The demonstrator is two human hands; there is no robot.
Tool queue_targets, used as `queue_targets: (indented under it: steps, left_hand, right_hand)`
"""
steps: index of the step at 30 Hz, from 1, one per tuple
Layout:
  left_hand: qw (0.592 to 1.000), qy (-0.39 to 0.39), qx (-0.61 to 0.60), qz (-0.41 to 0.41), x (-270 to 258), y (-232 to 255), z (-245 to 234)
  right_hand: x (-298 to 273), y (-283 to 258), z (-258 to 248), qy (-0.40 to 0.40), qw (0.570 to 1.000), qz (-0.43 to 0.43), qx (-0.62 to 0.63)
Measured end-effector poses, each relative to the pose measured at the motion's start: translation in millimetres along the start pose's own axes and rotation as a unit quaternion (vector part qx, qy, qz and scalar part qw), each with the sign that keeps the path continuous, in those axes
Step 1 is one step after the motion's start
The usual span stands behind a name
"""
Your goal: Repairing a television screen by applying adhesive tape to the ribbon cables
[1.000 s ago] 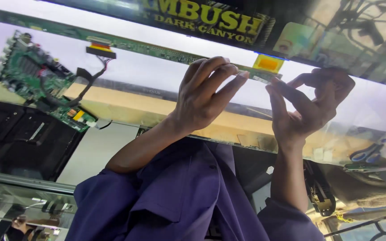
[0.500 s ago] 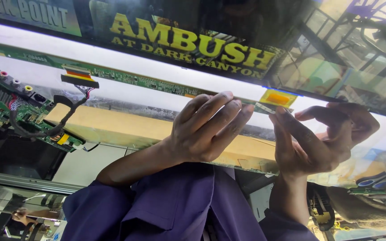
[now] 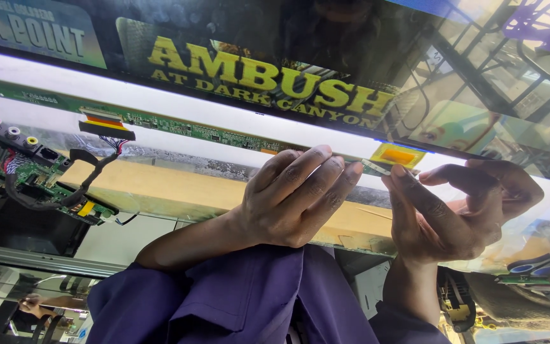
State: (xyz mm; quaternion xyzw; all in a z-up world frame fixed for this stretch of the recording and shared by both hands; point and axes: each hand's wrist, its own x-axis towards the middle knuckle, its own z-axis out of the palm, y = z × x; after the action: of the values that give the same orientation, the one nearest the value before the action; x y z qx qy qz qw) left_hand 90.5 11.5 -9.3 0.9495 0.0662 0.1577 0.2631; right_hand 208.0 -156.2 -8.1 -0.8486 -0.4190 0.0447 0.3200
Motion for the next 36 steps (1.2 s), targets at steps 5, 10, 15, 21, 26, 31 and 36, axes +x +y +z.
queue_targets:
  steps: [5,10,15,21,26,31,36]
  left_hand:
    - [1.000,0.006,0.003,0.003,-1.6,-0.1,1.1]
    - [1.000,-0.001,-0.007,0.005,-2.3,-0.5,0.3]
    - [1.000,0.012,-0.010,0.004,-1.9,-0.4,2.5]
    - [1.000,0.006,-0.007,0.000,-3.1,0.5,2.8]
    - [1.000,0.001,-0.002,0.003,-1.7,-0.2,1.5]
    - [1.000,-0.017,-0.004,0.006,0.8,-1.3,-1.7]
    - [1.000,-0.011,-0.006,0.004,0.4,-0.8,-0.4]
  right_hand:
    - [-1.5,0.8,0.1,-0.004,1.000,0.000,-0.005]
    - [0.3,-1.4,-0.2,-0.009,1.000,0.006,-0.009]
    - [1.6,-3.4,-0.1,-0.010,1.000,0.012,-0.008]
    - [1.5,-4.5,-1.1,-0.018,1.000,0.021,-0.014]
    - [2.6,-4.0,-1.0,-0.019,1.000,0.012,-0.012]
    - [2.4,-4.5,-1.5,-0.024,0.999,0.020,-0.013]
    - [3.0,-2.5,-1.6,-0.026,1.000,0.008,-0.010]
